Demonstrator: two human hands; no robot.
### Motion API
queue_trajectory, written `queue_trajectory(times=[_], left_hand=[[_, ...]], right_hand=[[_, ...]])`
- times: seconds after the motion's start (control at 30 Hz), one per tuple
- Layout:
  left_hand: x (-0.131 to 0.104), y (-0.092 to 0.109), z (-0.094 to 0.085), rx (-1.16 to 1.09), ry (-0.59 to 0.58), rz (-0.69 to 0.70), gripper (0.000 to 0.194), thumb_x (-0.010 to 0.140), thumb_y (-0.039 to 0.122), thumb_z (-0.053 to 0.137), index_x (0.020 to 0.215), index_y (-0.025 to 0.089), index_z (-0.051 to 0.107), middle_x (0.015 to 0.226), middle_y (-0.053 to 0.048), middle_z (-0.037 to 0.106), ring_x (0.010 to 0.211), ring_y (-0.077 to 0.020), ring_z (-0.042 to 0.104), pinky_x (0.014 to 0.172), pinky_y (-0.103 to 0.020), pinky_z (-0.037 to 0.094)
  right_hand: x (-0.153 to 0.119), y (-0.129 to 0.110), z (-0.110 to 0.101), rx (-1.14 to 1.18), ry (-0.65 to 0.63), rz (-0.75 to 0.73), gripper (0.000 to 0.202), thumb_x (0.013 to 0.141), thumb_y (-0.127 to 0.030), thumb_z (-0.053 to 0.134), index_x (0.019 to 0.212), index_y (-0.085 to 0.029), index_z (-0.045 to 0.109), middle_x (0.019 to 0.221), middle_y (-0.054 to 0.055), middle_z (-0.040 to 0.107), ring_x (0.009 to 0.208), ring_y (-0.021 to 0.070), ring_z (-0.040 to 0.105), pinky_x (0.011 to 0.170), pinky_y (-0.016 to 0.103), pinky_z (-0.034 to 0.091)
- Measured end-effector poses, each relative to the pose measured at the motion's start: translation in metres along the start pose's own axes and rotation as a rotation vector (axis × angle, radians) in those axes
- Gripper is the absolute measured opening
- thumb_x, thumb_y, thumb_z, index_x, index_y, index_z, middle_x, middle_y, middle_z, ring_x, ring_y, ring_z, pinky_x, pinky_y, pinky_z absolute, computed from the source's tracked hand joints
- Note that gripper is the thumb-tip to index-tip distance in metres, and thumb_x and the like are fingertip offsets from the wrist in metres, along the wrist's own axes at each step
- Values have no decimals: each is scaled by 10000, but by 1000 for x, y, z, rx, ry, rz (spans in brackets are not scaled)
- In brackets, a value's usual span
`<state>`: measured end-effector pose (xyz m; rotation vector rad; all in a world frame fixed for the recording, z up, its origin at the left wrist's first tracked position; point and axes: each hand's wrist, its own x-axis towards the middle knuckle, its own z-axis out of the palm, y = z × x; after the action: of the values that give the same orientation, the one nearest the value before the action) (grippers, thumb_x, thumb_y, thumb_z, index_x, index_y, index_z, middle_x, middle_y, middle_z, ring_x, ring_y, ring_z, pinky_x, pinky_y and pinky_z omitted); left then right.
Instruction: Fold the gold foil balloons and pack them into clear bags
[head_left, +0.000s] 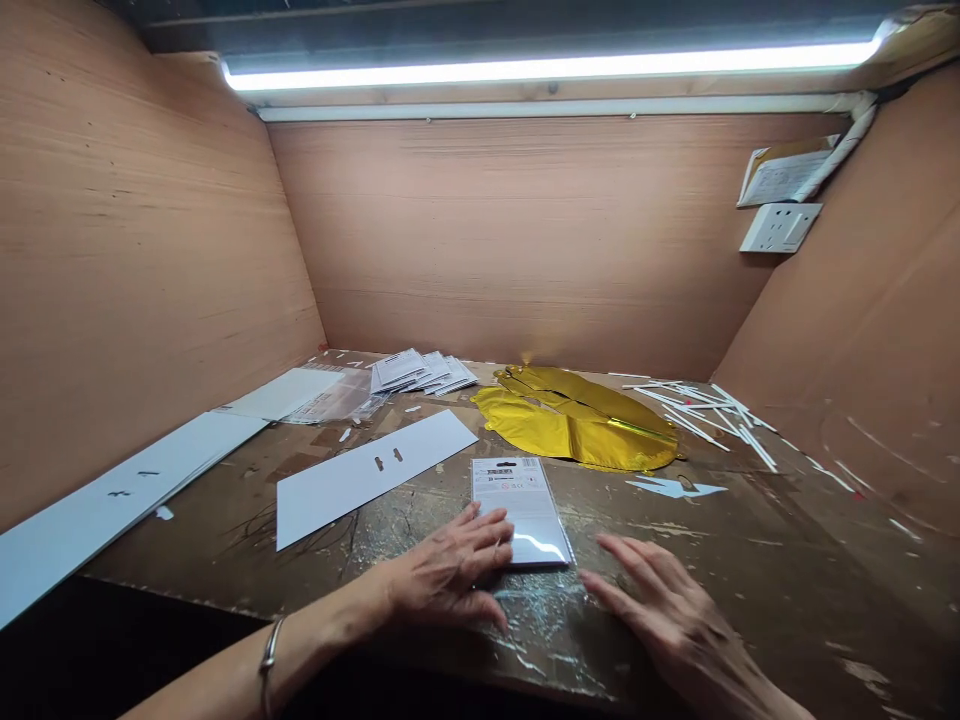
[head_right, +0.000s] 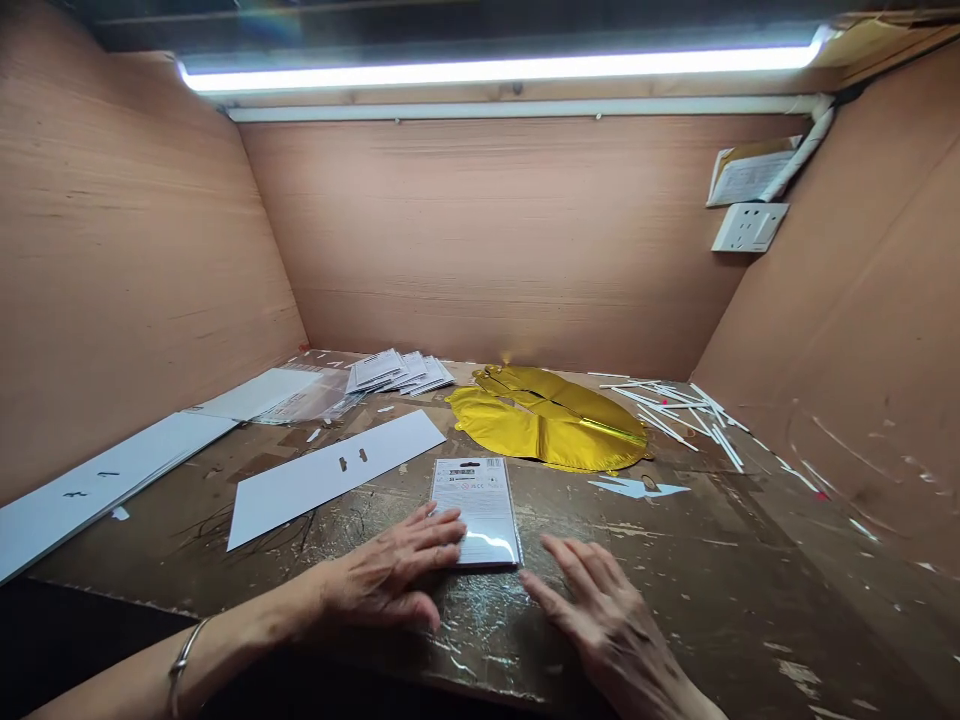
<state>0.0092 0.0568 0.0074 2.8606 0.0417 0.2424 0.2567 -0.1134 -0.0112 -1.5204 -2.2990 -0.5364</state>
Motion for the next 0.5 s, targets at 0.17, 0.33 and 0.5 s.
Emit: queue_trajectory(times=[0.17, 0.33, 0.5], left_hand=[[-11, 6, 12, -83, 25, -24, 643, 711, 542, 513, 1193, 129, 415, 1277, -146, 408, 1239, -256, 259, 1032, -422, 92], [7, 8, 18, -317, 305, -327, 271, 856, 234, 361, 755, 168, 604, 894, -46, 634, 948, -161, 545, 891, -297, 334], [13, 4, 21, -531, 515, -528, 283, 804, 271, 451, 587, 138, 573, 695, -44, 609, 634, -124, 545, 621, -226, 410]], right_hand=[[43, -6, 22, 375, -50, 143, 195, 827, -149, 412, 775, -197, 594, 1115, 70, 517, 1016, 164, 478, 835, 322, 420], [58, -11, 25, 618, -78, 589, 212, 764, -175, 434, 564, -173, 506, 972, 61, 550, 852, 151, 546, 733, 264, 436], [72, -4, 33, 614, -216, 862, 225, 691, -294, 455, 498, -181, 425, 587, 20, 544, 609, 169, 515, 565, 261, 371]])
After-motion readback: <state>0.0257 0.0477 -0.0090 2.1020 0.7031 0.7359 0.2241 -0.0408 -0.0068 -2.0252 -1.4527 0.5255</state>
